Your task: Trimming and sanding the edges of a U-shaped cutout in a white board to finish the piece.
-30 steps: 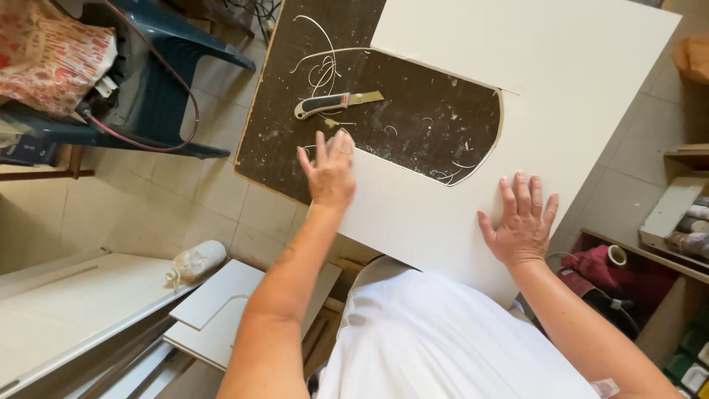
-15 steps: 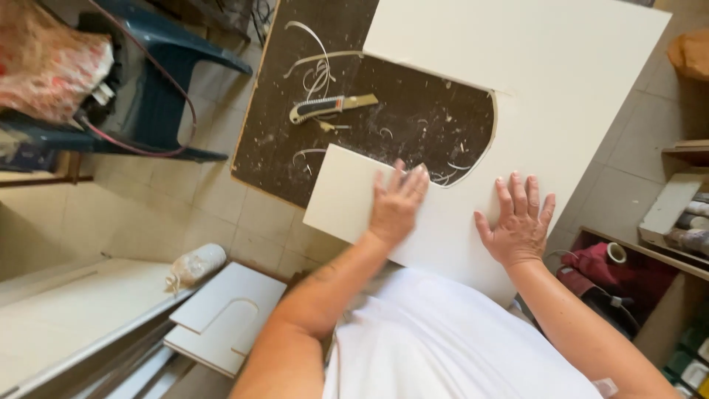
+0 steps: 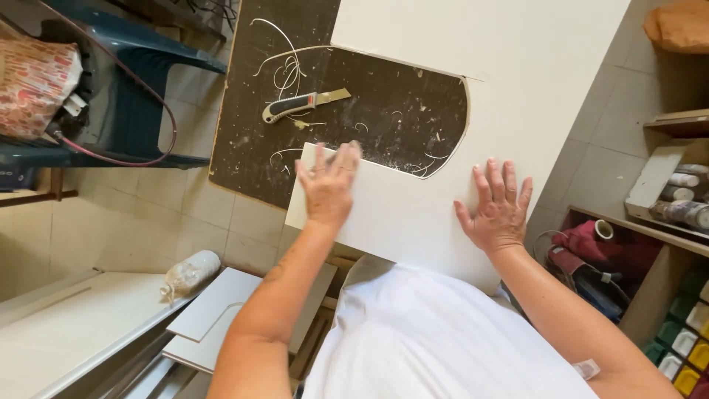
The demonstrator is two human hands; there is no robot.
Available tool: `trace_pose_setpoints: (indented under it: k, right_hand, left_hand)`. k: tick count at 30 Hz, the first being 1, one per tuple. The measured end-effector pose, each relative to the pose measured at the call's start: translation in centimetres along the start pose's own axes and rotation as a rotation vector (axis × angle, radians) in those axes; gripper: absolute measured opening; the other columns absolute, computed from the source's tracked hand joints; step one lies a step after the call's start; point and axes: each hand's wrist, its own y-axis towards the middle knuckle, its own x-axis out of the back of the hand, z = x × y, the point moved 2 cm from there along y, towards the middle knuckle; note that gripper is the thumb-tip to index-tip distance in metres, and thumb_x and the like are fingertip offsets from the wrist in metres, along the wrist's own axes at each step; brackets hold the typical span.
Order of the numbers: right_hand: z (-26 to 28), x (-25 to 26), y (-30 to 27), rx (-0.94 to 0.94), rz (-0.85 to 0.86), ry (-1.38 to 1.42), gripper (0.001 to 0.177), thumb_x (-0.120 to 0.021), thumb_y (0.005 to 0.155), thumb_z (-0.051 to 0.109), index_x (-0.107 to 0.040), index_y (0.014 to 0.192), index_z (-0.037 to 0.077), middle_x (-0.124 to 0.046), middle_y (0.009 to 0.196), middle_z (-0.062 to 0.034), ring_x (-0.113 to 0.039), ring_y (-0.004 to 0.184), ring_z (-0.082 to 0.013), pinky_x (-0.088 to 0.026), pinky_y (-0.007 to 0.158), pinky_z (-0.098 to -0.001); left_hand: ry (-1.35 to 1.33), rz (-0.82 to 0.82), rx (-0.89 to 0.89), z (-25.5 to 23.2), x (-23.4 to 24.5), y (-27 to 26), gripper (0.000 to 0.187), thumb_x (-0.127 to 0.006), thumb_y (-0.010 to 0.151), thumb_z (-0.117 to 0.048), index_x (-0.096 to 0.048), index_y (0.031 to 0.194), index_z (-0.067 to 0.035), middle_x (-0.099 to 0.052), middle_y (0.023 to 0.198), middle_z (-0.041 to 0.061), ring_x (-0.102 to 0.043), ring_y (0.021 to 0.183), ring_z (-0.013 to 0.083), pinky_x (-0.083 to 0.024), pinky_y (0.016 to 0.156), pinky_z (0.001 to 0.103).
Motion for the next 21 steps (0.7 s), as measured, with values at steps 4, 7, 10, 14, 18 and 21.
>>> trace_pose_setpoints:
  k: [4,7,10,14,18,21]
  right_hand:
    - [0.4,0.8,-0.3,0.013,0.016,0.011,0.077,-0.057,0.096,0.054,-0.042,0.161,0.018,-0.034,0.168,-0.0151,-0.021,0.16,-0.0409,-0.012,0.122,-0.0728]
    - [0.0,0.7,0.7,0.047,0.001,0.005,0.078,-0.055,0.097,0.055,-0.041,0.162,0.016,-0.034,0.167,-0.0169,-0.021,0.16,-0.042,-0.013,0.121,-0.0734]
    - [0.2,0.3,-0.2,0.03,0.008,0.013,0.078,-0.054,0.097,0.057,-0.043,0.162,0.016,-0.036,0.167,-0.0183,-0.022,0.16,-0.0425,-0.013,0.121,-0.0738]
    - [0.0,0.4,-0.1,-0.001,0.059,0.019,0.08,-0.052,0.097,0.058,-0.041,0.164,0.016,-0.037,0.168,-0.0181,-0.023,0.162,-0.0425,-0.013,0.123,-0.0741]
    - [-0.1,0.1,-0.1,0.002,0.027,0.02,0.077,-0.054,0.098,0.057,-0.041,0.162,0.018,-0.036,0.168,-0.0172,-0.021,0.161,-0.0419,-0.011,0.123,-0.0736]
    - [0.7,-0.6,-0.6,0.042,0.014,0.019,0.08,-0.055,0.098,0.056,-0.042,0.164,0.013,-0.036,0.17,-0.0211,-0.02,0.161,-0.0433,-0.008,0.123,-0.0725]
  left_hand:
    - [-0.095,0.111,0.06,-7.5,-0.8,-0.9,0.064,-0.067,0.096,-0.019,-0.052,0.157,-0.017,-0.048,0.166,0.006,-0.042,0.152,0.0383,-0.031,0.111,0.068]
    - [-0.065,0.052,-0.015,-5.6,-1.6,0.4,0.058,-0.062,0.099,-0.016,-0.052,0.156,-0.022,-0.052,0.162,0.007,-0.045,0.151,0.0379,-0.035,0.108,0.065]
    - [0.096,0.057,0.061,3.8,-2.5,-1.2,0.058,-0.066,0.097,-0.021,-0.056,0.154,-0.022,-0.058,0.157,0.008,-0.048,0.148,0.0399,-0.037,0.106,0.068]
    - [0.056,0.062,0.079,-2.5,-4.7,-1.2,0.058,-0.064,0.099,-0.027,-0.054,0.155,-0.013,-0.055,0.158,0.016,-0.054,0.142,0.0433,-0.042,0.109,0.066]
    - [-0.213,0.082,-0.063,-0.6,-2.8,-0.6,0.064,-0.072,0.091,-0.042,-0.06,0.151,-0.026,-0.056,0.16,0.002,-0.045,0.153,0.037,-0.033,0.12,0.06]
    - [0.056,-0.032,0.077,8.7,-5.1,-2.2,0.052,-0.062,0.095,-0.012,-0.062,0.147,-0.011,-0.068,0.143,0.013,-0.064,0.131,0.0384,-0.049,0.109,0.05]
